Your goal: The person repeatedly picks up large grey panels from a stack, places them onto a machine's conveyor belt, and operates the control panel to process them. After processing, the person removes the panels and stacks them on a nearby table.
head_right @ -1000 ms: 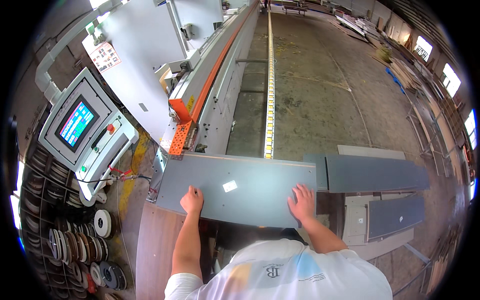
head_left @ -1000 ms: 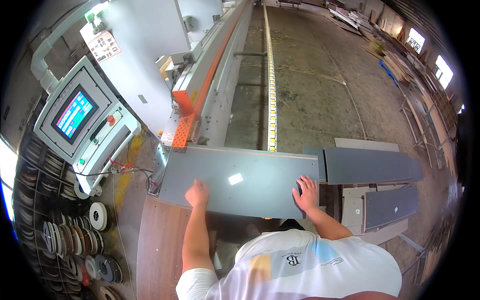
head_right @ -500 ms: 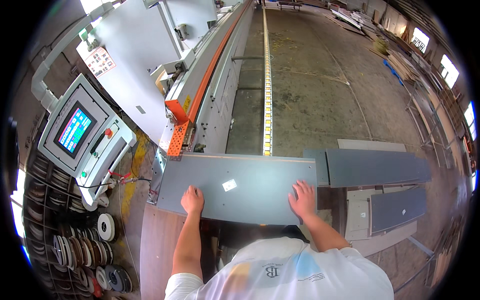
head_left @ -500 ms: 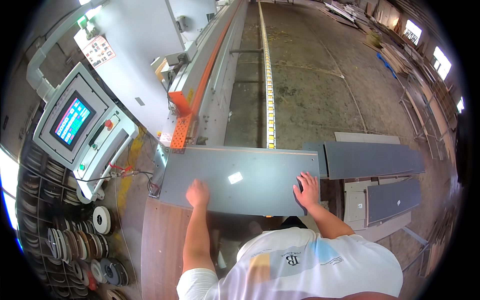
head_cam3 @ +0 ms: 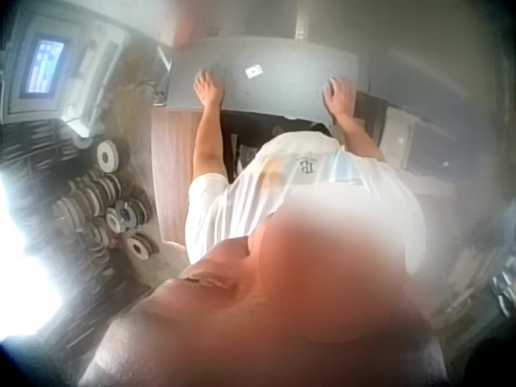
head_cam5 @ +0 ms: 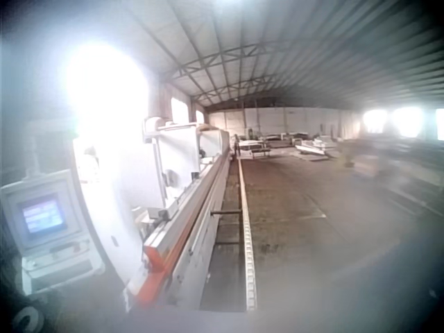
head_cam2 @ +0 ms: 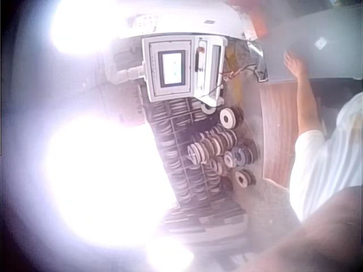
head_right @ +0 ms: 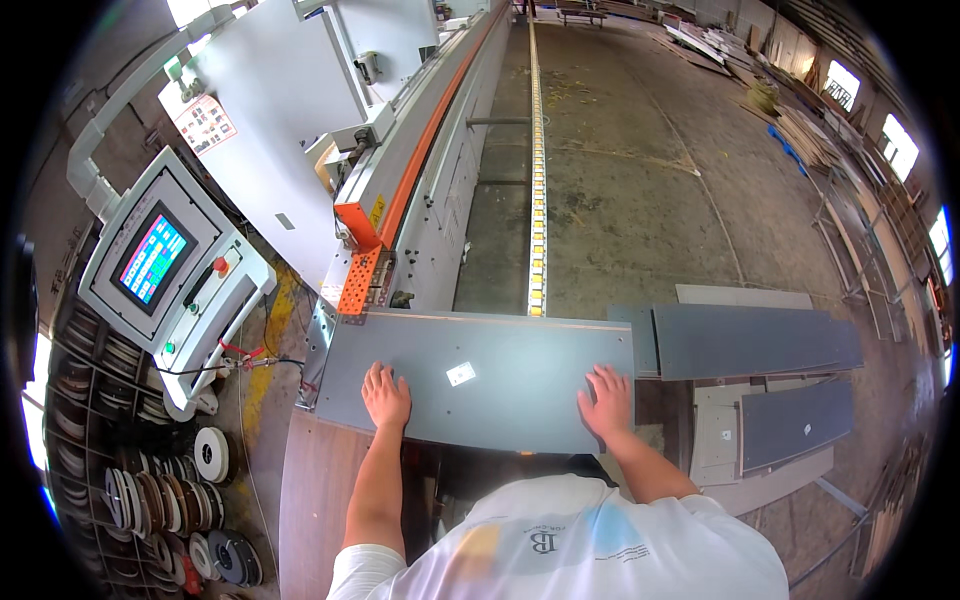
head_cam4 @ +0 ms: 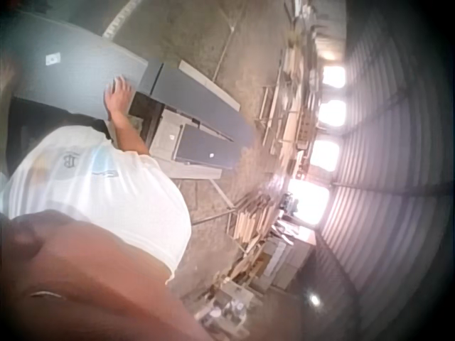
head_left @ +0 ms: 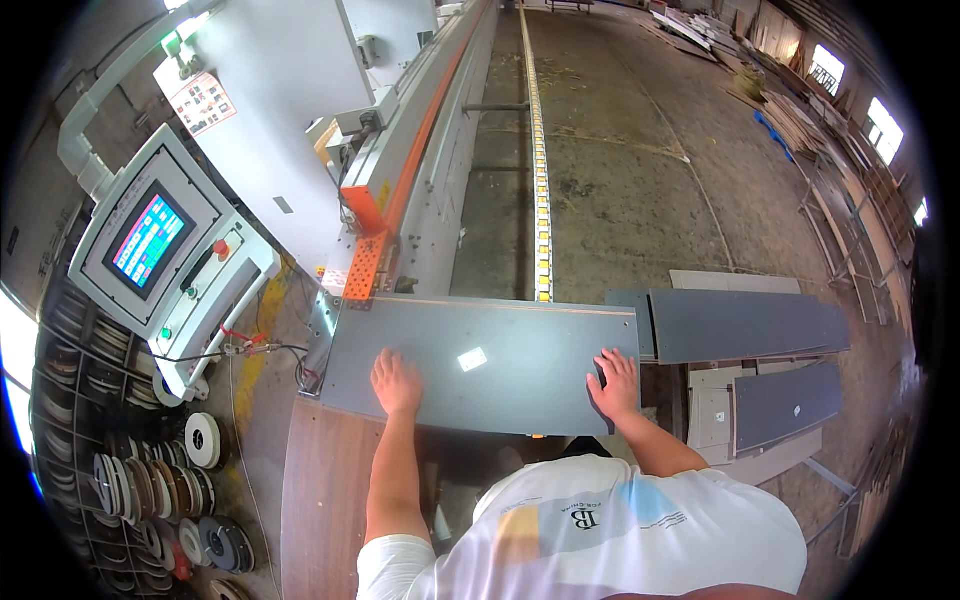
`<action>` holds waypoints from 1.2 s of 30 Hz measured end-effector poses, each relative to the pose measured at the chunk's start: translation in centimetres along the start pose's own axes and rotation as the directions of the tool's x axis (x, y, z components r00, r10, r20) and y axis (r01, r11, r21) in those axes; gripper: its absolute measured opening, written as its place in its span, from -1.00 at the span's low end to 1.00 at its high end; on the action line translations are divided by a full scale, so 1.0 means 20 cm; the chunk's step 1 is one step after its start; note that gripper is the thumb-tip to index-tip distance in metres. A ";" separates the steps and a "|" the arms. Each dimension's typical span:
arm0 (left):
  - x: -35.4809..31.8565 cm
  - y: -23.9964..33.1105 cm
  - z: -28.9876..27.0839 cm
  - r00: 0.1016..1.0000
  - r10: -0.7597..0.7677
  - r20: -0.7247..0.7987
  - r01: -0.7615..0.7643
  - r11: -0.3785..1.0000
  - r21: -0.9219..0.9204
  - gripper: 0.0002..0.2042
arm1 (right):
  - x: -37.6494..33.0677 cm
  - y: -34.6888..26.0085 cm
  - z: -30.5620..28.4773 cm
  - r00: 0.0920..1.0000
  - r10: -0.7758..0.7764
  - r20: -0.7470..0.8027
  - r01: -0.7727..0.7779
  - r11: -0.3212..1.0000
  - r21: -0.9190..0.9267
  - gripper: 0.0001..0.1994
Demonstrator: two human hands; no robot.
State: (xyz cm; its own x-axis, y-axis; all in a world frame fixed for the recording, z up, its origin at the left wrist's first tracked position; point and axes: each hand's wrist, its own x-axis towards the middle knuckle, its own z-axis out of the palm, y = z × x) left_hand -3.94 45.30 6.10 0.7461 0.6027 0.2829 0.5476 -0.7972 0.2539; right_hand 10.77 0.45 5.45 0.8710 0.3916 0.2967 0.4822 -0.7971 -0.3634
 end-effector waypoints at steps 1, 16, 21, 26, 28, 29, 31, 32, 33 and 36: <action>0.00 0.00 -0.01 1.000 -0.006 0.009 0.006 1.000 -0.003 -0.60 | 0.00 0.00 0.00 1.000 -0.003 -0.003 0.003 1.000 -0.004 -0.59; 0.00 0.00 0.01 1.000 0.006 -0.027 -0.007 0.999 -0.039 -0.62 | -0.01 0.02 0.01 1.000 0.004 -0.012 -0.004 1.000 0.007 -0.60; 0.00 -0.01 0.03 0.998 0.035 -0.043 -0.036 0.999 -0.017 -0.65 | 0.00 0.00 -0.01 0.999 -0.003 -0.045 0.004 0.999 0.036 -0.63; 0.00 -0.02 0.03 0.997 0.055 -0.060 -0.055 0.998 0.002 -0.66 | -0.01 -0.01 -0.03 0.999 0.026 -0.018 -0.025 0.999 0.039 -0.61; 0.00 -0.02 0.04 0.997 0.052 -0.057 -0.052 0.999 -0.002 -0.65 | -0.01 -0.01 -0.03 0.999 0.028 -0.020 -0.027 0.999 0.042 -0.61; 0.00 -0.01 0.03 0.997 0.054 -0.055 -0.054 0.999 -0.001 -0.65 | -0.01 0.00 -0.03 0.999 0.030 -0.020 -0.029 0.999 0.043 -0.61; 0.00 0.01 0.01 0.997 0.057 -0.049 -0.057 0.998 0.002 -0.65 | -0.01 0.00 -0.03 0.999 0.030 -0.023 -0.029 0.999 0.040 -0.61; -0.01 0.00 0.01 0.997 0.054 -0.055 -0.054 0.999 0.002 -0.65 | -0.02 0.00 -0.03 0.999 0.023 -0.023 -0.023 0.999 0.038 -0.62; -0.01 -0.01 0.02 0.997 0.052 -0.061 -0.052 0.999 0.001 -0.65 | -0.01 0.00 -0.03 1.000 0.017 -0.022 -0.016 0.999 0.036 -0.62; -0.01 -0.01 0.02 0.997 0.050 -0.065 -0.051 0.999 -0.009 -0.65 | -0.02 0.01 -0.02 0.999 0.013 -0.032 -0.012 0.999 0.043 -0.62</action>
State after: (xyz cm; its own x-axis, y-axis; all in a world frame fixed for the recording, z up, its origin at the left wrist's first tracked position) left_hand -4.03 45.37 5.57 0.7461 0.5631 0.3552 0.5057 -0.8264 0.2478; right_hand 10.48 0.04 5.57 0.8737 0.3665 0.3198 0.4757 -0.7813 -0.4041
